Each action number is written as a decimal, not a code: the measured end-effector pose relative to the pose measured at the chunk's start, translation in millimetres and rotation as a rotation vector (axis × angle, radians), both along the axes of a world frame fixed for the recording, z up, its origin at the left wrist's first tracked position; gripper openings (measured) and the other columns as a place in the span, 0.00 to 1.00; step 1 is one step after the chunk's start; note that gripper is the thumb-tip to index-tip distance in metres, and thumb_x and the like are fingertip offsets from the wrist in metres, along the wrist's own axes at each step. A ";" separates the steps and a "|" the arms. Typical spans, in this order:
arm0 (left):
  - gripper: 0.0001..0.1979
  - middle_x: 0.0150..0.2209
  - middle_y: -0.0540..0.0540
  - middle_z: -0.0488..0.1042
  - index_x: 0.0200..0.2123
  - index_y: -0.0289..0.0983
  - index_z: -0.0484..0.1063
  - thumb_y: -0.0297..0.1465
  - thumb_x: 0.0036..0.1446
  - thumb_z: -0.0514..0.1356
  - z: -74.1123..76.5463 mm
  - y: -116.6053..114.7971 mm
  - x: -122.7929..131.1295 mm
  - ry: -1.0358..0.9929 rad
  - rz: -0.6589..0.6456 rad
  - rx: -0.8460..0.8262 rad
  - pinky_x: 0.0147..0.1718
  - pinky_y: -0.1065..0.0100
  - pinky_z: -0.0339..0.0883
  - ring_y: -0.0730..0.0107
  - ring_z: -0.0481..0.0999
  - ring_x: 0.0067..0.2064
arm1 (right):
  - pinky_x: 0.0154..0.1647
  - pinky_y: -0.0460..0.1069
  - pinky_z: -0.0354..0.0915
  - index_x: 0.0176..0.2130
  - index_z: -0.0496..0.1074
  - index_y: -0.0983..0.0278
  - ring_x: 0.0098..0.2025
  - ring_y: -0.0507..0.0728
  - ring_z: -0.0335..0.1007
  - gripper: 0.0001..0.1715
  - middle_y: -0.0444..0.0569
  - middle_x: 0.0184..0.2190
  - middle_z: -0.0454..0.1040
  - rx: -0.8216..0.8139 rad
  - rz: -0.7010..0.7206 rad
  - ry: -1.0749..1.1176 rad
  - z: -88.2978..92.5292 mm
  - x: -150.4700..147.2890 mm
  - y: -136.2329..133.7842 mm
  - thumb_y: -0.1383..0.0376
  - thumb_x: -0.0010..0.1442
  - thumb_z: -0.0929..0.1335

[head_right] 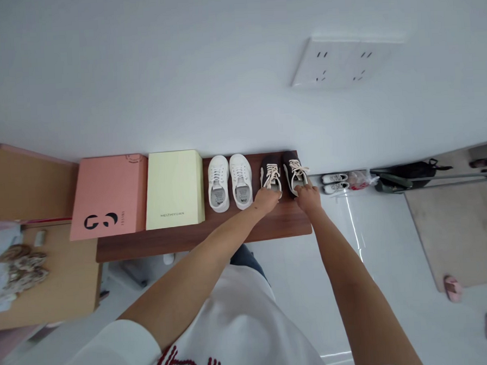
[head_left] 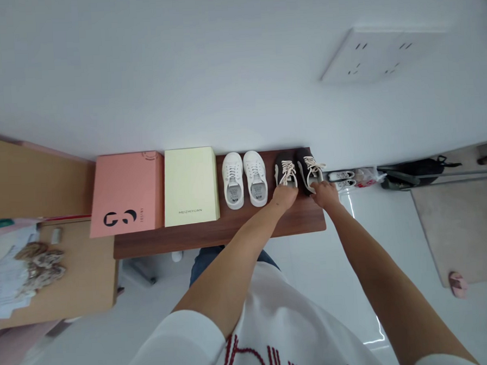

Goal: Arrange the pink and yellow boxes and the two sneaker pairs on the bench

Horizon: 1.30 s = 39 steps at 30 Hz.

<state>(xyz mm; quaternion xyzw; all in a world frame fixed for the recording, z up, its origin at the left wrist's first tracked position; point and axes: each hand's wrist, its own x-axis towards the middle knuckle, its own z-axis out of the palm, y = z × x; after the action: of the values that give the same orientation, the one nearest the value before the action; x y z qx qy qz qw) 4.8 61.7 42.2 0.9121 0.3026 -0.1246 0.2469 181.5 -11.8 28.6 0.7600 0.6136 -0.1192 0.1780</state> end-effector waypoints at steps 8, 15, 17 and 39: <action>0.12 0.42 0.32 0.81 0.49 0.29 0.77 0.29 0.64 0.62 -2.7 0.4 2.1 0.001 -0.033 -0.013 0.54 0.54 0.67 0.52 0.81 0.49 | 0.52 0.55 0.57 0.50 0.75 0.63 0.54 0.66 0.70 0.17 0.60 0.46 0.79 -0.016 -0.022 0.016 -3.1 -2.8 -0.1 0.66 0.60 0.70; 0.13 0.44 0.30 0.80 0.50 0.29 0.76 0.24 0.67 0.55 -8.1 -6.3 1.8 -0.029 0.052 -0.082 0.56 0.50 0.66 0.51 0.80 0.51 | 0.52 0.57 0.59 0.49 0.76 0.63 0.52 0.66 0.71 0.17 0.60 0.45 0.81 0.029 -0.036 0.040 -2.1 -5.5 -2.6 0.68 0.60 0.69; 0.15 0.46 0.31 0.80 0.53 0.31 0.74 0.25 0.68 0.53 -6.0 -8.1 1.1 -0.032 0.079 -0.093 0.54 0.52 0.68 0.52 0.80 0.50 | 0.52 0.57 0.58 0.49 0.76 0.63 0.53 0.65 0.71 0.17 0.59 0.45 0.81 0.047 -0.042 0.046 -0.5 -7.9 -3.7 0.67 0.61 0.68; 0.17 0.43 0.48 0.82 0.56 0.42 0.72 0.31 0.67 0.52 55.1 -26.8 -294.8 -0.480 0.920 -0.309 0.50 0.66 0.73 0.66 0.81 0.47 | 0.59 0.58 0.58 0.51 0.76 0.64 0.56 0.67 0.69 0.19 0.58 0.50 0.79 0.423 0.071 0.514 59.0 -202.3 44.1 0.61 0.67 0.62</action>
<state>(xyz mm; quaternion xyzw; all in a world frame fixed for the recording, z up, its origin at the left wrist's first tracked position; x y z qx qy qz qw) -290.0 34.9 97.4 0.6416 0.5838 0.1651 0.4693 -20.7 32.2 87.7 0.7035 0.6755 -0.1708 -0.1400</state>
